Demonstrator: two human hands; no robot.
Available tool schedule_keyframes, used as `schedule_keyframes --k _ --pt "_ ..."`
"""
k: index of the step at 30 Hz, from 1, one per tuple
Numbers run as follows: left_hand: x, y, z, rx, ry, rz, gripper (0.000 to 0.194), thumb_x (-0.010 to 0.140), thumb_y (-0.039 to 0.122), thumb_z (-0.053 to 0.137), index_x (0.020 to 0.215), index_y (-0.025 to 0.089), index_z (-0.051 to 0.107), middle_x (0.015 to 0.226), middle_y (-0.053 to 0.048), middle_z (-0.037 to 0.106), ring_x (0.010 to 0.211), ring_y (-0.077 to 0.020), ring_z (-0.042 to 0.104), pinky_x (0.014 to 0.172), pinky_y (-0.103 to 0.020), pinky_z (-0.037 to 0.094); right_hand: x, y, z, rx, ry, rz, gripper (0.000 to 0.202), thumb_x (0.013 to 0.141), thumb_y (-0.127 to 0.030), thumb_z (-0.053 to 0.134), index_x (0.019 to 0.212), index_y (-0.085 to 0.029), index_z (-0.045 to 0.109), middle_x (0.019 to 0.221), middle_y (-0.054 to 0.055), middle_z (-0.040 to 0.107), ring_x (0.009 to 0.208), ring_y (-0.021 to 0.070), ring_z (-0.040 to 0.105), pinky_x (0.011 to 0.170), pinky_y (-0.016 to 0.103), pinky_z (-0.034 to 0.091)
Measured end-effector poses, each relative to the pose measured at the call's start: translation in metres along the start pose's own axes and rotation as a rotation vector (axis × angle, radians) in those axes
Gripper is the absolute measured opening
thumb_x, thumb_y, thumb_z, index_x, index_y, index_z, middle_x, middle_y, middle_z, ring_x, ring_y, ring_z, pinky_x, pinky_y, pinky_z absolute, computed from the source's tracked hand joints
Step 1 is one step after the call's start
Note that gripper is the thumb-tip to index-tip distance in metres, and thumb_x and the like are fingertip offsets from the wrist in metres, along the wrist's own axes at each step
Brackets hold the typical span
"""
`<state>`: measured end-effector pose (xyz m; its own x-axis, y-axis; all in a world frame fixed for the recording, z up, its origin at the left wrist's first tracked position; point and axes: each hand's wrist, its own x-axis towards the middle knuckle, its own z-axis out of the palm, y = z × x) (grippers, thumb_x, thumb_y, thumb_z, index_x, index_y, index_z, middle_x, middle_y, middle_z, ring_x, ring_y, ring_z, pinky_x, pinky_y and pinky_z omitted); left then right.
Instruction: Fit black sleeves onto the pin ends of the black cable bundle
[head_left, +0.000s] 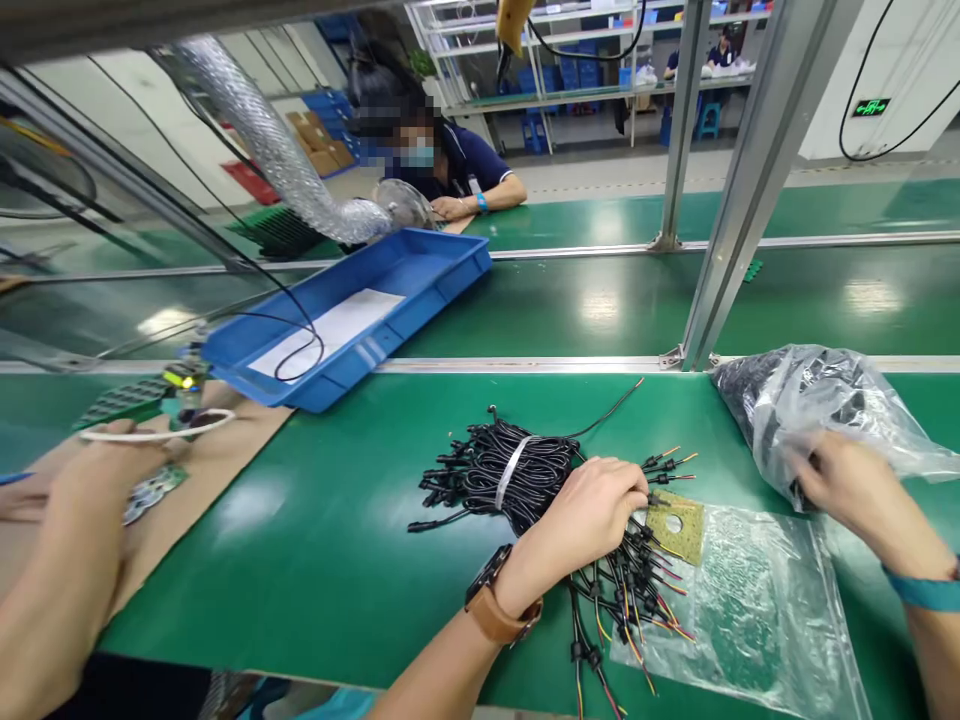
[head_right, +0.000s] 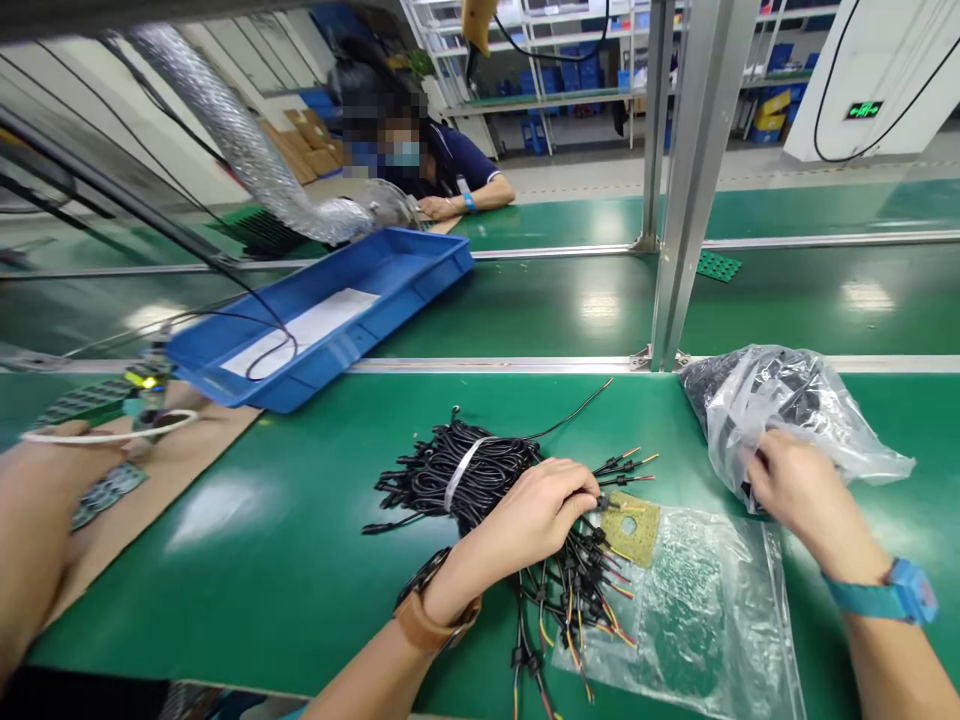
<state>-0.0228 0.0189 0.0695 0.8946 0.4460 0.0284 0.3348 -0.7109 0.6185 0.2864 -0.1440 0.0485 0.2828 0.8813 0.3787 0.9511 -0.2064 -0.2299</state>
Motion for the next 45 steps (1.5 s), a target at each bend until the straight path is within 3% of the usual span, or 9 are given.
schedule_keyframes --k 6,10,17,24,28,31,33,37,45 --pt "0.008 0.015 -0.023 0.14 0.005 -0.039 0.019 0.098 0.014 0.048 0.104 0.017 0.066 0.106 -0.007 0.069 0.1 -0.0201 0.066 0.092 -0.032 0.05 -0.01 -0.002 0.032 -0.189 -0.16 -0.074 0.011 0.09 -0.021 0.047 0.081 -0.021 0.053 0.079 0.007 0.06 0.067 0.0228 0.062 0.061 0.034 0.045" --pt "0.054 0.024 -0.026 0.499 -0.048 -0.239 0.019 0.097 0.021 0.055 0.108 0.009 0.064 0.105 -0.017 0.067 0.101 -0.0288 0.068 0.087 -0.039 0.054 -0.015 0.003 0.038 -0.272 -0.202 -0.071 0.01 0.083 -0.012 0.052 0.078 -0.021 0.049 0.078 0.006 0.058 0.067 0.0218 0.063 0.061 0.032 0.045" --pt "0.132 0.018 -0.011 0.547 -0.058 -0.438 0.022 0.091 0.003 0.049 0.106 0.001 0.066 0.104 -0.028 0.068 0.106 -0.0345 0.069 0.084 -0.04 0.054 -0.011 0.009 0.039 -0.205 -0.115 -0.078 0.011 0.089 -0.013 0.05 0.082 -0.021 0.049 0.076 0.007 0.054 0.061 0.0222 0.06 0.056 0.033 0.041" --pt "0.06 0.038 -0.016 0.442 -0.088 -0.263 0.019 0.091 0.013 0.051 0.106 0.015 0.062 0.091 -0.01 0.071 0.084 -0.0246 0.069 0.07 -0.031 0.049 -0.008 -0.017 0.004 -0.173 0.001 0.018 0.025 0.102 -0.034 0.039 0.081 -0.022 0.047 0.072 0.005 0.056 0.06 0.0234 0.058 0.054 0.034 0.036" --pt "0.019 0.027 -0.007 0.236 -0.068 -0.071 0.015 0.09 0.009 0.052 0.089 0.019 0.062 0.085 -0.002 0.069 0.079 -0.0189 0.065 0.067 -0.028 0.043 -0.005 -0.043 -0.019 -0.157 0.289 0.119 0.026 0.104 -0.04 0.045 0.103 -0.019 0.06 0.084 0.009 0.07 0.066 0.0242 0.064 0.056 0.034 0.039" --pt "0.01 0.013 0.009 0.21 -0.036 -0.031 0.014 0.091 0.008 0.054 0.086 0.018 0.062 0.091 -0.002 0.066 0.081 -0.0165 0.062 0.069 -0.027 0.042 -0.007 -0.062 -0.018 -0.077 0.504 -0.035 0.018 0.101 -0.03 0.054 0.107 -0.016 0.063 0.086 0.01 0.072 0.069 0.0207 0.067 0.061 0.031 0.045" --pt "0.009 0.006 0.017 0.254 -0.029 -0.025 0.015 0.093 0.009 0.053 0.085 0.018 0.062 0.09 -0.003 0.063 0.081 -0.0163 0.06 0.068 -0.027 0.041 -0.009 -0.074 -0.009 0.063 0.442 -0.228 0.012 0.101 -0.026 0.055 0.106 -0.017 0.062 0.086 0.008 0.072 0.071 0.019 0.068 0.066 0.029 0.049" --pt "0.008 -0.001 0.023 0.312 -0.046 0.006 0.019 0.096 0.009 0.051 0.082 0.017 0.062 0.084 -0.003 0.059 0.078 -0.0162 0.058 0.067 -0.027 0.04 -0.011 -0.095 0.013 0.375 0.044 -0.458 0.01 0.102 -0.023 0.05 0.109 -0.02 0.057 0.101 0.009 0.072 0.094 0.0221 0.069 0.081 0.034 0.056" --pt "0.01 -0.004 0.017 0.315 -0.063 0.138 0.018 0.096 0.007 0.051 0.084 0.016 0.06 0.084 -0.002 0.065 0.074 -0.0161 0.059 0.069 -0.028 0.043 -0.013 -0.114 0.032 0.39 -0.3 -0.496 0.018 0.103 -0.023 0.044 0.11 -0.018 0.06 0.117 0.014 0.069 0.119 0.0302 0.06 0.09 0.049 0.058"
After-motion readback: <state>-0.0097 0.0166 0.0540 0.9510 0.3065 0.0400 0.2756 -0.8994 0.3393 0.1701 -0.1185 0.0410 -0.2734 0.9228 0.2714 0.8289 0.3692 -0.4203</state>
